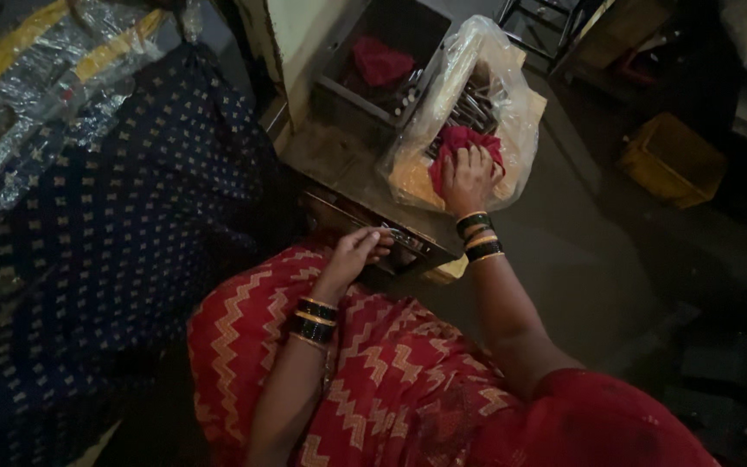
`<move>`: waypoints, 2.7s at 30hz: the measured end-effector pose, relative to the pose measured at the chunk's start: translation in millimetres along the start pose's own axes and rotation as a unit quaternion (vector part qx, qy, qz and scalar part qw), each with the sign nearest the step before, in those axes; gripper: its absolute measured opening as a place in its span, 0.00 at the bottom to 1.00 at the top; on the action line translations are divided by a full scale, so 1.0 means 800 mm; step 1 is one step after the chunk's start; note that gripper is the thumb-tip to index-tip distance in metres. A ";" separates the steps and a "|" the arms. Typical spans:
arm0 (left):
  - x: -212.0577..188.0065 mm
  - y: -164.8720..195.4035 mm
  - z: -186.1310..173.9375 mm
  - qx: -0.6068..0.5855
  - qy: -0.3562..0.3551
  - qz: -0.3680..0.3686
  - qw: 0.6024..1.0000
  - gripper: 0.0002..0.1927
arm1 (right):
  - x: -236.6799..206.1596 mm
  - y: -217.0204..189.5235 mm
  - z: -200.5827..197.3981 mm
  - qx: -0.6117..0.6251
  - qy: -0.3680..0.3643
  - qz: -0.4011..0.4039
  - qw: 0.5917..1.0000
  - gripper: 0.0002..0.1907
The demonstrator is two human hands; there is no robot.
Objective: The person repeatedly picks up small cylindrical metal parts, wipes them with a red cloth, and places them into a container. The person also uses a metal rod to clean or adjust the interior of a machine before continuing to wipe the parts.
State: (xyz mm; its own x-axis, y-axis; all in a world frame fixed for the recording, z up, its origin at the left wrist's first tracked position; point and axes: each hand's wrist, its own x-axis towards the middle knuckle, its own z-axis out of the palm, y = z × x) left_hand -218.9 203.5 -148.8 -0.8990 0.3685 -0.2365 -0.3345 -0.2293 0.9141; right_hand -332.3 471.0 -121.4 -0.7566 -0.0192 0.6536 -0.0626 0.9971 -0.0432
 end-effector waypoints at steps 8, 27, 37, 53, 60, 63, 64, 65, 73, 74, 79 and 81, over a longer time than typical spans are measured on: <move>-0.018 0.002 -0.007 0.012 0.024 -0.015 1.000 0.18 | -0.004 -0.002 0.000 -0.007 0.005 0.017 1.000 0.16; -0.036 0.005 -0.025 0.059 0.030 0.021 0.998 0.18 | 0.019 -0.183 0.012 0.137 -0.133 -0.254 0.948 0.13; -0.050 0.020 -0.029 0.082 0.041 0.028 0.995 0.18 | 0.027 -0.218 0.049 0.045 -0.171 -0.294 0.939 0.08; -0.031 -0.012 -0.029 0.058 0.026 0.041 0.997 0.17 | 0.022 -0.211 0.017 0.224 -0.181 -0.129 0.949 0.17; -0.035 -0.010 -0.032 0.073 0.054 0.050 0.995 0.17 | 0.018 -0.206 0.022 0.244 -0.130 -0.139 0.951 0.14; -0.035 -0.008 -0.031 0.069 0.070 0.045 0.994 0.15 | 0.016 -0.206 0.018 0.144 -0.234 -0.132 0.952 0.21; -0.034 -0.007 -0.031 0.073 0.078 0.045 0.993 0.15 | 0.015 -0.205 0.019 0.177 -0.195 -0.128 0.956 0.22; -0.033 -0.006 -0.032 0.048 0.094 0.055 0.993 0.15 | 0.012 -0.204 0.015 0.212 -0.156 -0.126 0.957 0.24; -0.045 0.026 -0.035 -0.061 0.220 0.203 0.952 0.14 | -0.041 -0.195 -0.050 0.707 -0.268 0.159 0.635 0.10; -0.049 0.030 -0.032 -0.074 0.218 0.216 0.949 0.14 | -0.049 -0.191 -0.059 0.721 -0.279 0.160 0.615 0.10; -0.061 0.043 -0.020 -0.051 0.247 0.250 0.935 0.13 | -0.060 -0.195 -0.073 0.768 -0.285 0.080 0.568 0.11; -0.063 0.046 -0.022 -0.002 0.256 0.277 0.926 0.13 | -0.061 -0.197 -0.074 0.748 -0.308 0.053 0.586 0.13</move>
State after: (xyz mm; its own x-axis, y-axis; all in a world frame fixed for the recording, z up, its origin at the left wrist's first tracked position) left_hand -191.1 160.5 -109.2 -0.9492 -0.2811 0.1415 0.2171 -0.2592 0.9411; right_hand -246.9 319.4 -101.8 -0.8700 -0.4456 0.2110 -0.1461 -0.1758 -0.9735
